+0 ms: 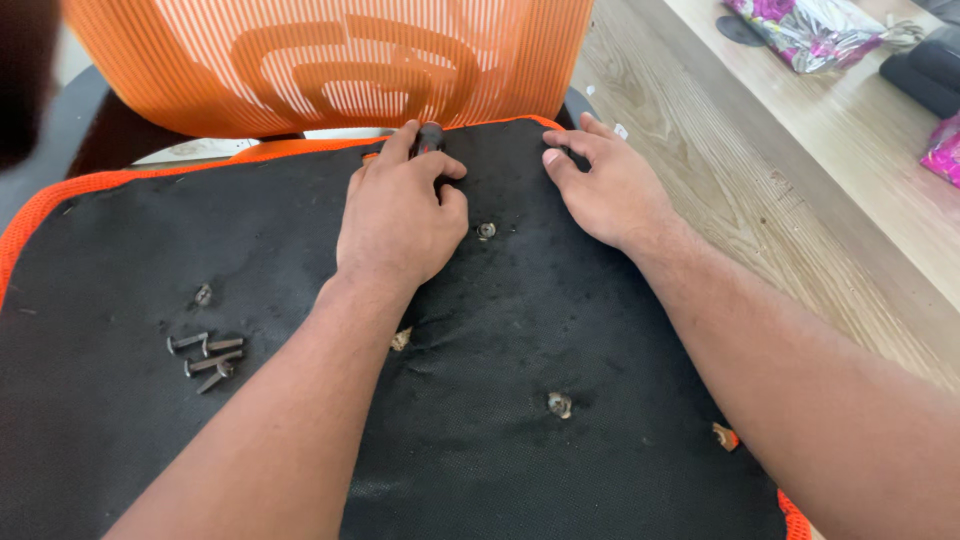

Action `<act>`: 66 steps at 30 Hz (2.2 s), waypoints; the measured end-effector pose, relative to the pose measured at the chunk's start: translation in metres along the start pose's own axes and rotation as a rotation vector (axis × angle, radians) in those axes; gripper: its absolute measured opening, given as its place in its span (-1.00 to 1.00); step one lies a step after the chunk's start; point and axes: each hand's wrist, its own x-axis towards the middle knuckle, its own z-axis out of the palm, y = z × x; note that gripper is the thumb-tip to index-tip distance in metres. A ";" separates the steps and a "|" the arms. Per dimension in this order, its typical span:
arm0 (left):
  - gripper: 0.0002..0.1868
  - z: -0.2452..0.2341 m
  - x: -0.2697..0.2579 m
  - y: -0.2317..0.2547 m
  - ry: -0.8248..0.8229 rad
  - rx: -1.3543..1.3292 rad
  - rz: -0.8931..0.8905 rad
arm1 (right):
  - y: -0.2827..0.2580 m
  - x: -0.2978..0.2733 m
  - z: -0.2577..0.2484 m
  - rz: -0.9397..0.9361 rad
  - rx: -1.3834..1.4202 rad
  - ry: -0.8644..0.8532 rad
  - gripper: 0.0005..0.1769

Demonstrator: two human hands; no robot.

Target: The person uses a screwdriver to tighten screws into the underside of an orange office chair seat. The person works on multiple screw holes around the seat perimeter, securing the seat to the chair frame.

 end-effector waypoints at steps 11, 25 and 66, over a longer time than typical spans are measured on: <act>-0.69 -0.003 0.002 0.004 -0.045 0.040 -0.019 | -0.008 0.001 -0.010 0.097 0.038 -0.042 -0.61; -0.66 0.001 0.003 0.002 -0.038 0.089 0.004 | 0.001 0.002 -0.005 0.049 0.245 0.032 -0.68; -0.42 -0.079 -0.003 -0.062 -0.086 0.317 -0.423 | -0.016 -0.001 0.004 -0.192 0.096 0.039 -0.59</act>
